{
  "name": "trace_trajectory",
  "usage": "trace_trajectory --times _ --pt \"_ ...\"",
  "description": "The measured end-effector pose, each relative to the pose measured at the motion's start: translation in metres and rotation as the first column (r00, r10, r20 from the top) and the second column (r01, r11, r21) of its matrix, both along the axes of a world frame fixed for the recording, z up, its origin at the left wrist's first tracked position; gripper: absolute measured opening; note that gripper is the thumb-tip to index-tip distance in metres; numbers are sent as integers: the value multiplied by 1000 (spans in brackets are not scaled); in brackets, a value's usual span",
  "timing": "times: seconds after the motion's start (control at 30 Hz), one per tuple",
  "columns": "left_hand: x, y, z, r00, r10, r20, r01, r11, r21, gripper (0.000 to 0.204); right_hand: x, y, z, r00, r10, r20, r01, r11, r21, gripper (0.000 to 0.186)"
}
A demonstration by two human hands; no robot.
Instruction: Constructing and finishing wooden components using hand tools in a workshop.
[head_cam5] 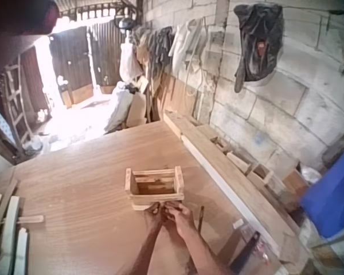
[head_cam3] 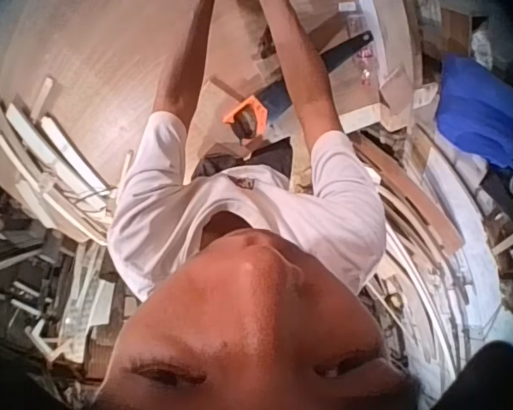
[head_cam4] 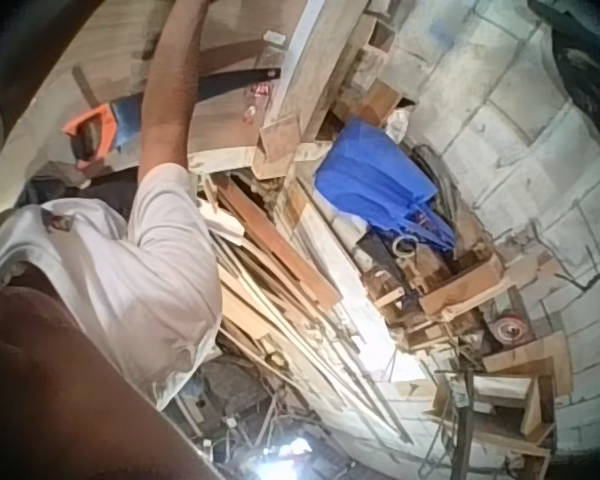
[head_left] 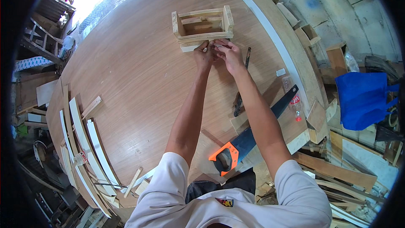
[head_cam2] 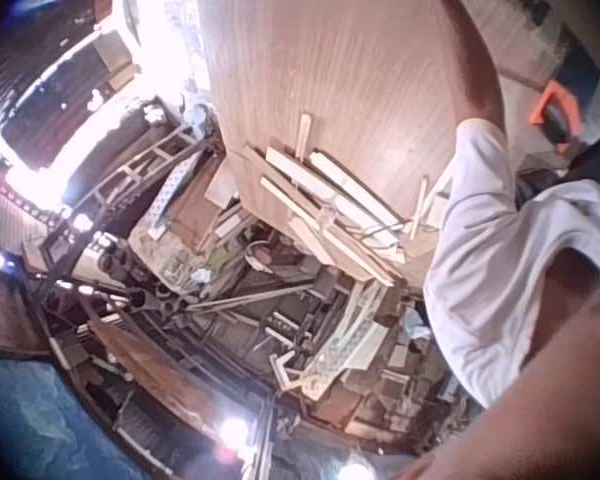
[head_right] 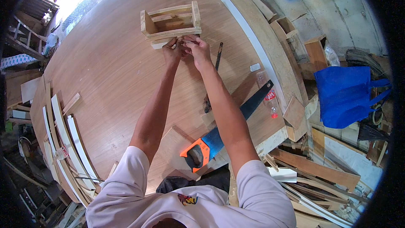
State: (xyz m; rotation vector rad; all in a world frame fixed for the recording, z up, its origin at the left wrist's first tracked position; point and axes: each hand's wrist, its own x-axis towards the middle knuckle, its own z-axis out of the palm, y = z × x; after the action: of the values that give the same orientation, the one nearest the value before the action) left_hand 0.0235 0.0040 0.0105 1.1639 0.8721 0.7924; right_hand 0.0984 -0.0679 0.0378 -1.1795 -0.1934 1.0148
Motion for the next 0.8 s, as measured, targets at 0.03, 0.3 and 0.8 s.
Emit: trace_trajectory --times 0.03,0.3,0.8 --pt "0 1 -2 1000 -1 15 1 1000 3 16 -1 1 0 1000 -4 1 4 1000 6 34" --pt "2 1 -5 1000 -3 19 2 1000 13 17 -1 0 2 1000 -8 -2 8 1000 -8 36" --pt "-6 0 -7 997 -38 65 35 998 47 13 -2 -9 25 608 91 789 289 900 -327 45"
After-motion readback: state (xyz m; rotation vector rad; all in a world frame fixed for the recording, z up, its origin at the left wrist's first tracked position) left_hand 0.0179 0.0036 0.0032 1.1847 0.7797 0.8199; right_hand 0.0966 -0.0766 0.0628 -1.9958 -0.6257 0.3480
